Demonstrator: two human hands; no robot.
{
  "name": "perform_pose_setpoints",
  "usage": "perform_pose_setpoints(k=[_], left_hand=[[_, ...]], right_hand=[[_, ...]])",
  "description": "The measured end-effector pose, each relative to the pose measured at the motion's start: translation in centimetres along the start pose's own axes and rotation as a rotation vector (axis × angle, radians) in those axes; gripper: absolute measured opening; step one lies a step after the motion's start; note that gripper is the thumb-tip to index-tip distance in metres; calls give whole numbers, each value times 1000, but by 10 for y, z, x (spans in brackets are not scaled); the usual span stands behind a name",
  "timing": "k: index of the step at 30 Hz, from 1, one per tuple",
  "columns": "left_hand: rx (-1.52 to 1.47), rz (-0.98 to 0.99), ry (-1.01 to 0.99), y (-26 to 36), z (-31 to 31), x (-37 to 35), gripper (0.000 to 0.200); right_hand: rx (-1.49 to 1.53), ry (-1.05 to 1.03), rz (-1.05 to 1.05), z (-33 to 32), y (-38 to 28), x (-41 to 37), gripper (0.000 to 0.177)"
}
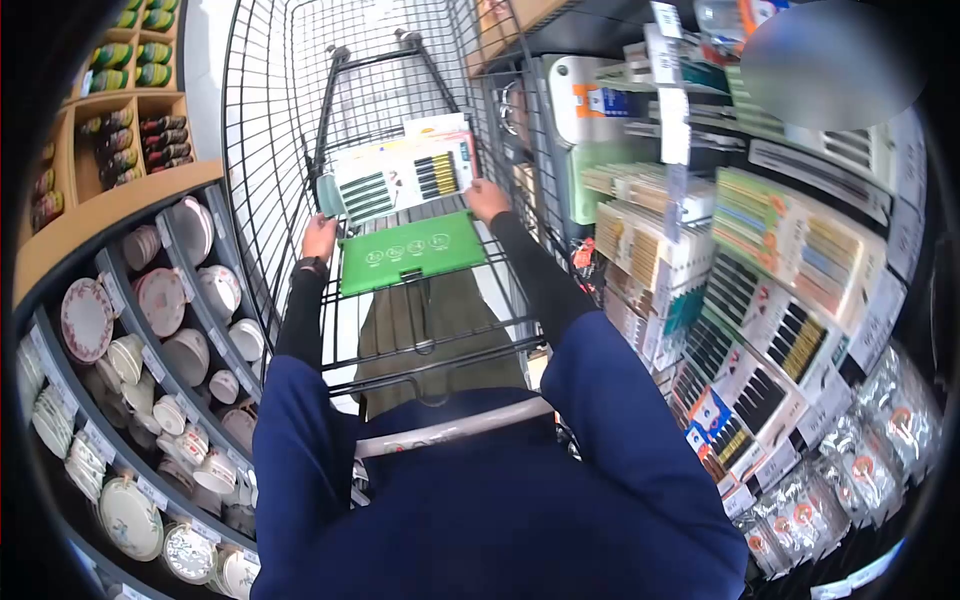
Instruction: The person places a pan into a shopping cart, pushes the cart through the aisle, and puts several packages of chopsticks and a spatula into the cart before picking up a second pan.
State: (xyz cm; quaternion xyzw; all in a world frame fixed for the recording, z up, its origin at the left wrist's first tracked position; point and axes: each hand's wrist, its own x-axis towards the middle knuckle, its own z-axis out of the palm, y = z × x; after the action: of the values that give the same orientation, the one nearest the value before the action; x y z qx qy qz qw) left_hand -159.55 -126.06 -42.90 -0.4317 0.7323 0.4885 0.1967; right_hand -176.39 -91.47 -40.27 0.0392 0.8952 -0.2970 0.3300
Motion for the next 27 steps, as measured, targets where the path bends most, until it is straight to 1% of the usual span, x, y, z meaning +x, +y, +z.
perform_pose_setpoints(k=[1,2,3,4,5,6,7,9,10,11,12,13,14,15,16,17,19,20,21,23,24,25,26,27], left_hand=[[91,21,74,-14,10,3,60],[17,-16,56,-25,14,12,64],[70,18,79,-22,15,10,64],[44,27,78,-26,17,13,64],[21,36,77,-29,17,17,64],[39,61,69,-29,19,20,63],[8,26,24,-3,14,9,62],[-93,27,3,-1,23,20,61],[-169,60,26,-9,33,32,61],[-173,44,26,-19,39,39,61],[-227,29,9,-15,44,37,61],[-282,16,-6,-29,51,47,61],[-255,69,-29,-47,58,63,61],[-307,32,-108,-31,55,57,57],[-369,-3,-99,-9,51,46,55],[-432,-34,-88,11,49,36,52],[-410,-91,-56,30,45,28,47],[-406,-87,-85,57,37,12,45],[-429,-116,-224,60,32,10,78],[-403,-130,-183,53,35,15,83],[-412,-129,-138,51,38,12,80],[-408,-122,-144,40,42,15,80],[-435,-105,-91,24,46,22,72],[-464,-88,-38,25,42,21,63]], right_hand=[[25,-8,-1,10,11,9,39],[36,0,-10,20,24,15,39],[47,11,-18,22,26,16,39],[-9,-18,1,18,25,17,41],[28,-52,-7,16,22,18,47],[8,-32,20,16,22,19,50],[-12,-12,45,13,19,21,53],[16,-89,109,5,10,23,60],[30,-30,64,9,10,27,54],[44,27,27,14,12,26,47],[85,39,14,17,13,28,47],[119,23,6,24,24,34,49],[190,34,-8,34,33,44,50],[261,47,-25,48,51,53,50],[303,20,-14,44,47,53,49],[308,21,-12,32,30,48,49],[360,-77,47,8,-5,31,45],[268,-52,57,13,2,34,46],[277,-48,58,23,15,38,46],[295,32,-20,38,35,44,48],[291,29,-19,30,26,37,50],[295,37,-18,21,14,28,50],[365,18,-18,11,2,18,48],[434,-2,-20,5,2,13,46]])
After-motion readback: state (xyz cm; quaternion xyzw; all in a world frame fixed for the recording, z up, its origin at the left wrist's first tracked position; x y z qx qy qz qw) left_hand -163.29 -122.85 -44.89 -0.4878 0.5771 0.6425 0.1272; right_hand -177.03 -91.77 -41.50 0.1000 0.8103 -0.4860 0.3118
